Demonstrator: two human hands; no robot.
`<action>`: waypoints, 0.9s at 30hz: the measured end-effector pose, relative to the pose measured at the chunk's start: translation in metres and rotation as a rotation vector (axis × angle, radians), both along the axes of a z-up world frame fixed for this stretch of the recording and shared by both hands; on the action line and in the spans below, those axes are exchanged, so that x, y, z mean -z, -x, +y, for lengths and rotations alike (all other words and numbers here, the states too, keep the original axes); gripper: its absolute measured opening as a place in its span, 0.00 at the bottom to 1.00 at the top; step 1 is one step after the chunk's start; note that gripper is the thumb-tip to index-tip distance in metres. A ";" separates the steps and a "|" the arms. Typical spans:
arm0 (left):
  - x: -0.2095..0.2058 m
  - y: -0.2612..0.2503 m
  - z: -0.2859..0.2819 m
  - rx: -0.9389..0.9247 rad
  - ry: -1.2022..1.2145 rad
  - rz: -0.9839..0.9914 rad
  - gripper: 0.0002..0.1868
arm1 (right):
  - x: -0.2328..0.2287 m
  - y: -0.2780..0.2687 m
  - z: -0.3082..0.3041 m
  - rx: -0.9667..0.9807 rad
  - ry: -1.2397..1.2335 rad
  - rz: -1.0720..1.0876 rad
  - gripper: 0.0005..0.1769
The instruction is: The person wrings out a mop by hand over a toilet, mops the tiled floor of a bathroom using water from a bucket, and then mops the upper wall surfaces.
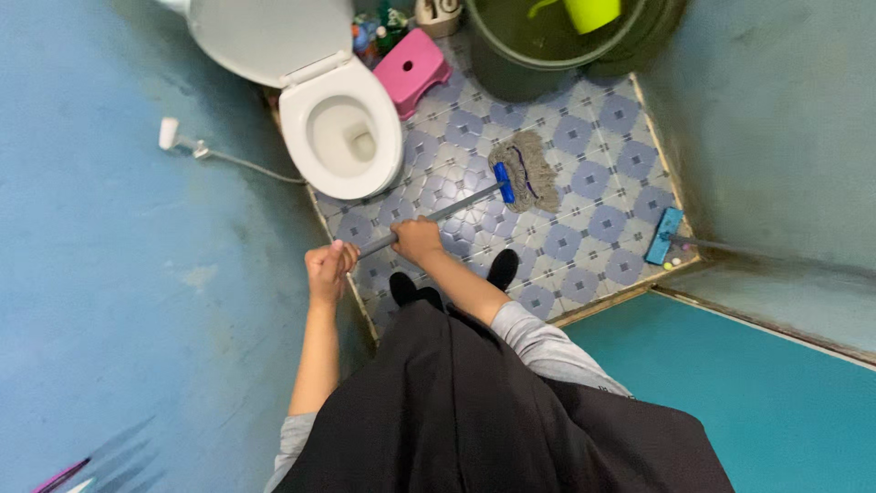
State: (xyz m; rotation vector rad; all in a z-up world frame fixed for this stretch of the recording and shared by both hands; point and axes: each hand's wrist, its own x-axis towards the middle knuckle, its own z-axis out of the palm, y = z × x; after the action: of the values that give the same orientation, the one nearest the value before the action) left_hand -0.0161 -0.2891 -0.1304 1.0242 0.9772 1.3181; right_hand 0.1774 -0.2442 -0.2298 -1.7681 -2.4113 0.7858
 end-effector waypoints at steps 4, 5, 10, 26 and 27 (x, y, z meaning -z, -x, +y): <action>0.016 -0.063 0.018 0.037 -0.015 0.003 0.31 | 0.008 -0.068 0.011 0.033 -0.019 0.004 0.13; 0.020 -0.083 0.023 0.057 0.008 0.033 0.31 | 0.012 -0.089 0.014 0.047 -0.017 0.010 0.14; 0.040 -0.185 0.037 0.160 0.141 0.223 0.29 | 0.030 -0.194 0.020 0.174 0.013 -0.026 0.14; 0.036 -0.272 0.056 0.329 -0.023 0.358 0.27 | 0.054 -0.263 0.035 0.498 0.122 0.160 0.13; 0.030 -0.257 0.047 0.304 -0.043 0.356 0.27 | 0.054 -0.248 0.028 0.461 0.112 0.164 0.09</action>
State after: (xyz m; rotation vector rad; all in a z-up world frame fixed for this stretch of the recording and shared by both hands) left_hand 0.2412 -0.2419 -0.1604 1.4119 1.0093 0.9262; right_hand 0.4252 -0.2164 -0.2841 -2.0893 -1.7856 0.9684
